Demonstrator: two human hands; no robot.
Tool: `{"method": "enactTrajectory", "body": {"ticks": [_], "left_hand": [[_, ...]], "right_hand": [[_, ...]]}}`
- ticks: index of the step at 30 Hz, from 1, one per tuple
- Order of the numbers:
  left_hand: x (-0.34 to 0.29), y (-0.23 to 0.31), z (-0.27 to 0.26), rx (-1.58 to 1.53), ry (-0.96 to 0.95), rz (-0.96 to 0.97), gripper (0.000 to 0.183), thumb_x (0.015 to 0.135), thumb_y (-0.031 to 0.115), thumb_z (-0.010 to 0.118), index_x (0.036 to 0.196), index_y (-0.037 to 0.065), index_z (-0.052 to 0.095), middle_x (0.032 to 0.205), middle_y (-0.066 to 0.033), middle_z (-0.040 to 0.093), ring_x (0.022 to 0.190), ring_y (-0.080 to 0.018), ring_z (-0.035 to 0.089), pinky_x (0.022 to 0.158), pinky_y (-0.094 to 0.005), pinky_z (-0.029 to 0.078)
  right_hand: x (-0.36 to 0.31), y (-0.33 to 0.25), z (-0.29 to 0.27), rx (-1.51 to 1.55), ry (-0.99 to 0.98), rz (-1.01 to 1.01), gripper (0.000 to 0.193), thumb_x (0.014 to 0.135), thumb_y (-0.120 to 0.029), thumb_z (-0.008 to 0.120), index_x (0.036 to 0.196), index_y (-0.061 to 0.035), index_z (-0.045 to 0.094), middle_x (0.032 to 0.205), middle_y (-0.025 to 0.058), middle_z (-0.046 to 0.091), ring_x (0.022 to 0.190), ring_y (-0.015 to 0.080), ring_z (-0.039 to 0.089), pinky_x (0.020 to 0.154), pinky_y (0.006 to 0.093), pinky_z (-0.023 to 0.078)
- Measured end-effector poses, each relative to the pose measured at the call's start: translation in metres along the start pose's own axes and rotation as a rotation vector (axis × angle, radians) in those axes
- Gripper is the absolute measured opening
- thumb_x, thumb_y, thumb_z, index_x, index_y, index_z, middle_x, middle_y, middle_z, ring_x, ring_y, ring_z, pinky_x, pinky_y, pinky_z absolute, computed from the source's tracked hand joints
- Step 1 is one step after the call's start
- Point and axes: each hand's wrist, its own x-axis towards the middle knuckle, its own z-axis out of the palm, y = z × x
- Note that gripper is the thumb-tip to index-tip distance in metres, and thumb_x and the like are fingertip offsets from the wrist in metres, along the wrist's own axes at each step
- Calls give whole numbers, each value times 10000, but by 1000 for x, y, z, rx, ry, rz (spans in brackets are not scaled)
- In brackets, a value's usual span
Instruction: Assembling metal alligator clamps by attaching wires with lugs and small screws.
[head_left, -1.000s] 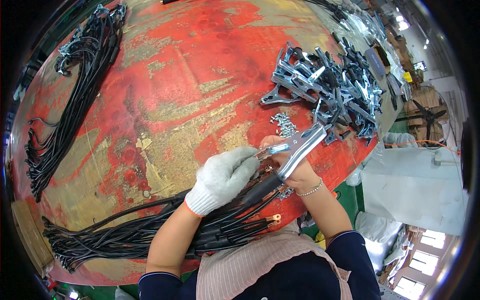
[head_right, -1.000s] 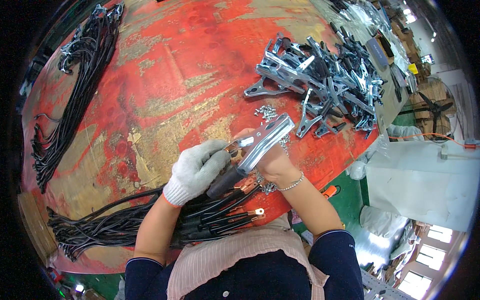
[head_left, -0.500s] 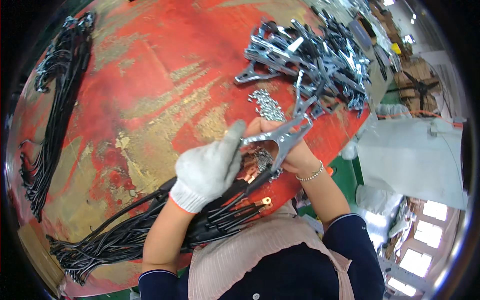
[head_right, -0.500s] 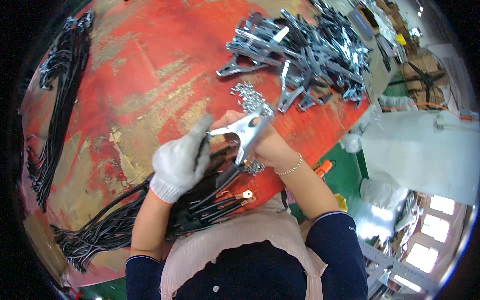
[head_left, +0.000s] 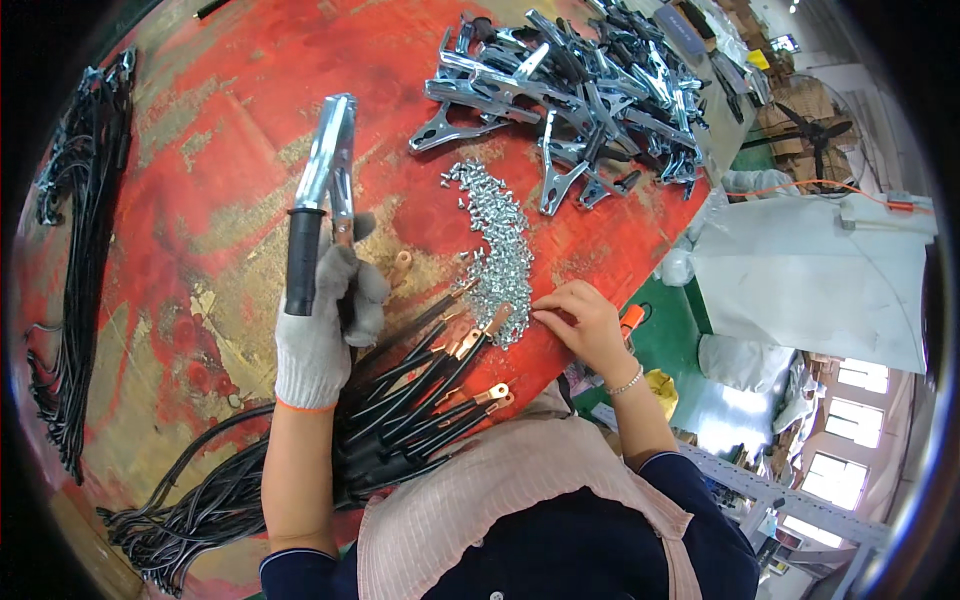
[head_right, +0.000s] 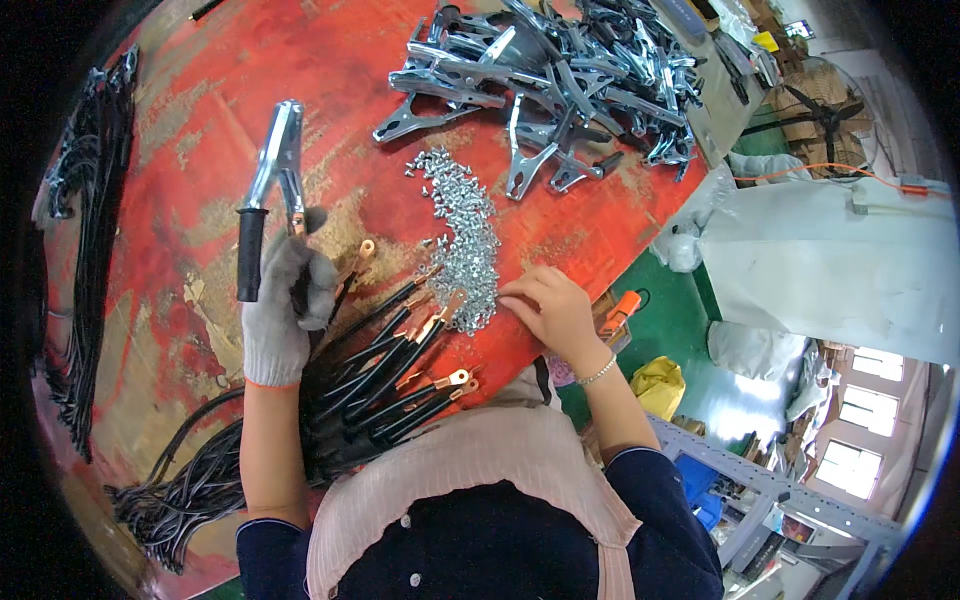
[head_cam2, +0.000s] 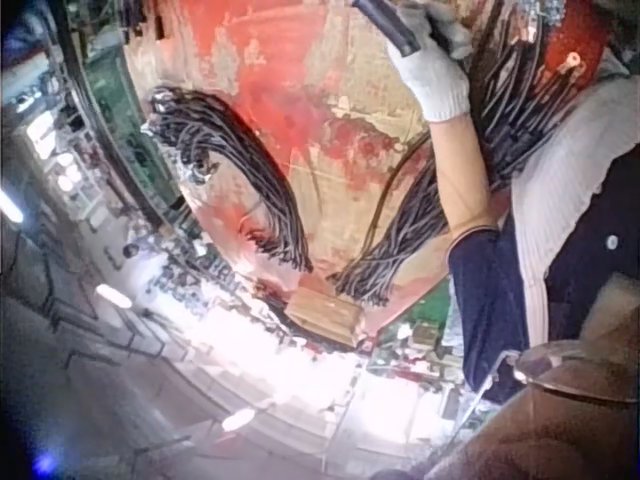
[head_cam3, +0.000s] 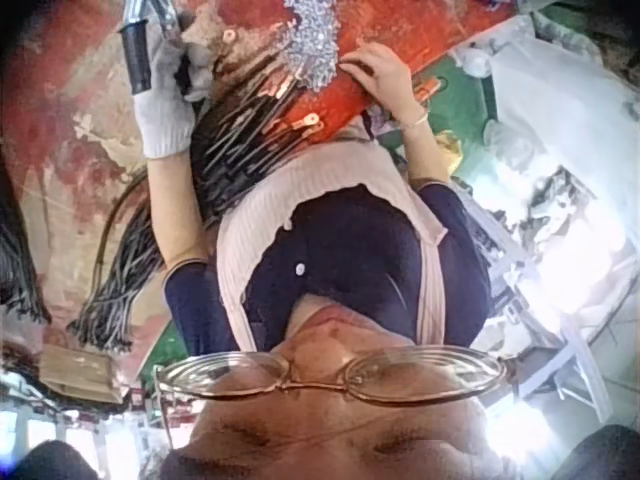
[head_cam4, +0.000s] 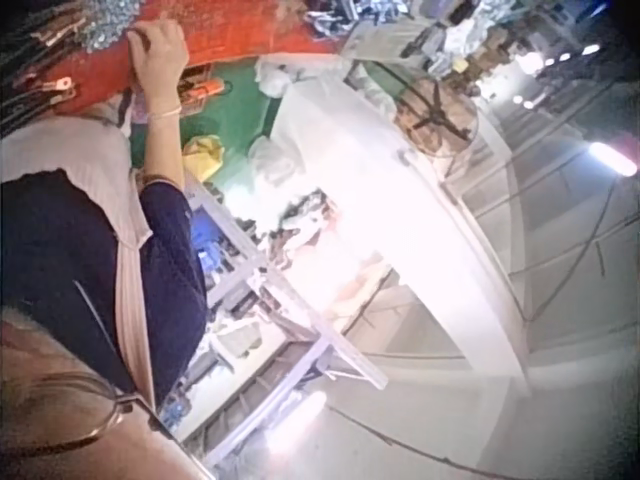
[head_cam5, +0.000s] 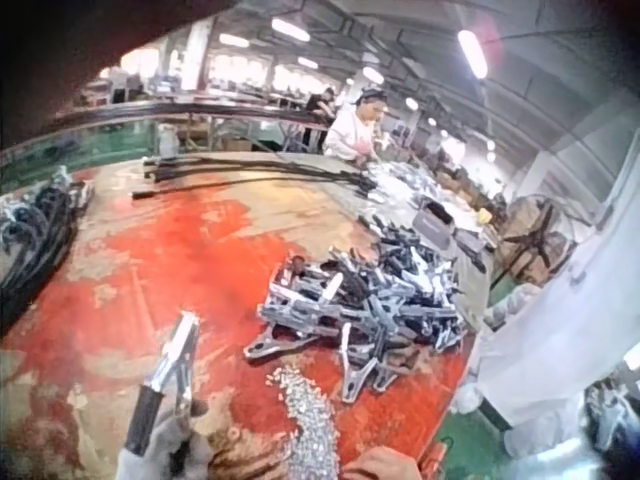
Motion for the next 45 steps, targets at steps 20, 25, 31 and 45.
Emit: {"method": "enactTrajectory", "body": {"ticks": [20,25,31,45], "left_hand": [[-9,-6,5,292,-42,82,394,954,116,462,1328,-7,485,795,-44,617,584,-77,552,537,-234,472],[-13,3,6,513,-39,167,382,952,114,467,1318,6,487,732,-58,623,577,-93,587,542,-255,492],[-15,4,4,545,-45,183,364,951,118,482,1304,31,505,714,-73,634,581,-111,613,548,-280,508],[-14,4,5,589,-61,191,365,954,118,481,1307,31,500,723,-69,640,588,-112,618,558,-269,511]], "right_hand": [[93,-88,2,340,343,-308,216,644,37,786,831,-29,701,784,61,649,713,179,591,653,282,464],[125,-112,24,316,310,-377,222,637,14,803,825,-42,697,770,58,634,699,186,594,634,286,459],[130,-127,26,300,270,-283,215,642,-60,824,826,-86,715,800,68,645,730,219,632,644,309,502],[128,-127,28,308,264,-301,227,654,-67,843,834,-60,705,821,71,623,709,200,609,604,296,486]]}}
